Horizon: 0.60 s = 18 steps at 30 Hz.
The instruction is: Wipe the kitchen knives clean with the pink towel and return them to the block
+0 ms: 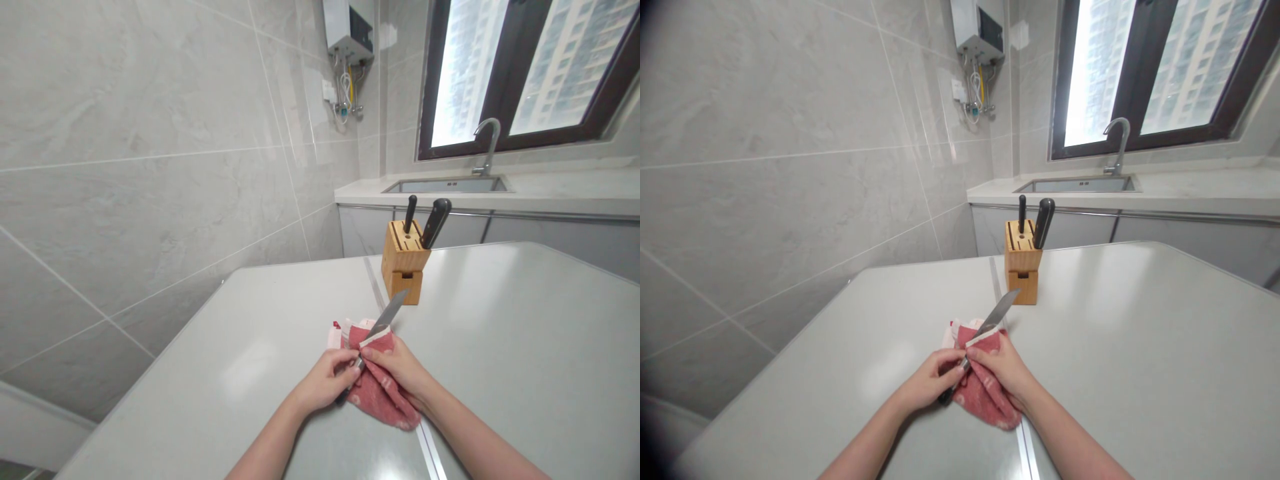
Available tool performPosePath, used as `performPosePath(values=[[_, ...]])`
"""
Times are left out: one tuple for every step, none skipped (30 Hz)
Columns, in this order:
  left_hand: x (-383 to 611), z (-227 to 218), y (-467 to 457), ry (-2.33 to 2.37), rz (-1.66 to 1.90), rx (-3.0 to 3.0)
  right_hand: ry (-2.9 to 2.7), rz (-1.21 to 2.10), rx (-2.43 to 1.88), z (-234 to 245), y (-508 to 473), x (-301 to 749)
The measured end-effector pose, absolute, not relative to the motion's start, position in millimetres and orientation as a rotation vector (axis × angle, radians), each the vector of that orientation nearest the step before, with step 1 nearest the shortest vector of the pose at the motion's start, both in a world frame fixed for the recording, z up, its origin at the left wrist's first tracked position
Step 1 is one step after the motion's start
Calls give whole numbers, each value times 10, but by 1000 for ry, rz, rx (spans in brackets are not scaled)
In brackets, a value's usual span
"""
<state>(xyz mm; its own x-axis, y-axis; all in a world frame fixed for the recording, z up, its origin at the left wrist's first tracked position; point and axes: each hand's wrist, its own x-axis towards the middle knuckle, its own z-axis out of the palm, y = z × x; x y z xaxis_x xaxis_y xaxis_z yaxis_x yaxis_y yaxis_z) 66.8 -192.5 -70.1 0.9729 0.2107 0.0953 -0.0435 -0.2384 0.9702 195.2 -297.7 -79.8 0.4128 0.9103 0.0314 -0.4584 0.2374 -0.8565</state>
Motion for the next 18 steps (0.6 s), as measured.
performPosePath(values=[[668, -697, -1926, 128, 230, 1798, -608, 1017, -896, -805, -2974, 1954], [669, -695, -1926, 134, 222, 1798, -600, 1013, -905, -812, -2972, 1956], [670, -694, -1925, 140, 214, 1798, -589, 1006, -916, -817, -2971, 1958], [671, -696, -1924, 145, 208, 1799, -576, 998, -926, -820, -2971, 1959], [674, -700, -1921, 149, 207, 1805, -567, 992, -934, -820, -2973, 1959], [676, -706, -1918, 155, 209, 1817, -561, 986, -937, -820, -2974, 1958], [678, -713, -1915, 162, 217, 1837, -559, 980, -938, -819, -2975, 1957], [681, -722, -1911, 169, 230, 1863, -558, 974, -940, -819, -2974, 1956], [683, -733, -1907, 176, 246, 1889, -557, 967, -945, -822, -2972, 1956], [684, -745, -1904, 184, 263, 1911, -554, 960, -953, -827, -2969, 1957], [685, -757, -1901, 191, 277, 1927, -552, 954, -961, -835, -2965, 1960], [686, -769, -1899, 199, 286, 1939, -550, 946, -967, -844, -2960, 1965], [685, -780, -1896, 209, 290, 1945, -547, 938, -971, -853, -2955, 1971], [684, -790, -1892, 217, 288, 1949, -542, 931, -968, -859, -2951, 1977], [682, -798, -1888, 224, 283, 1951, -537, 923, -961, -861, -2948, 1982], [679, -803, -1882, 228, 274, 1953, -531, 920, -949, -857, -2946, 1986], [675, -806, -1875, 230, 266, 1953, -519, 921, -935, -848, -2944, 1989], [673, -806, -1867, 230, 259, 1956, -501, 927, -920, -834, -2943, 1992]])
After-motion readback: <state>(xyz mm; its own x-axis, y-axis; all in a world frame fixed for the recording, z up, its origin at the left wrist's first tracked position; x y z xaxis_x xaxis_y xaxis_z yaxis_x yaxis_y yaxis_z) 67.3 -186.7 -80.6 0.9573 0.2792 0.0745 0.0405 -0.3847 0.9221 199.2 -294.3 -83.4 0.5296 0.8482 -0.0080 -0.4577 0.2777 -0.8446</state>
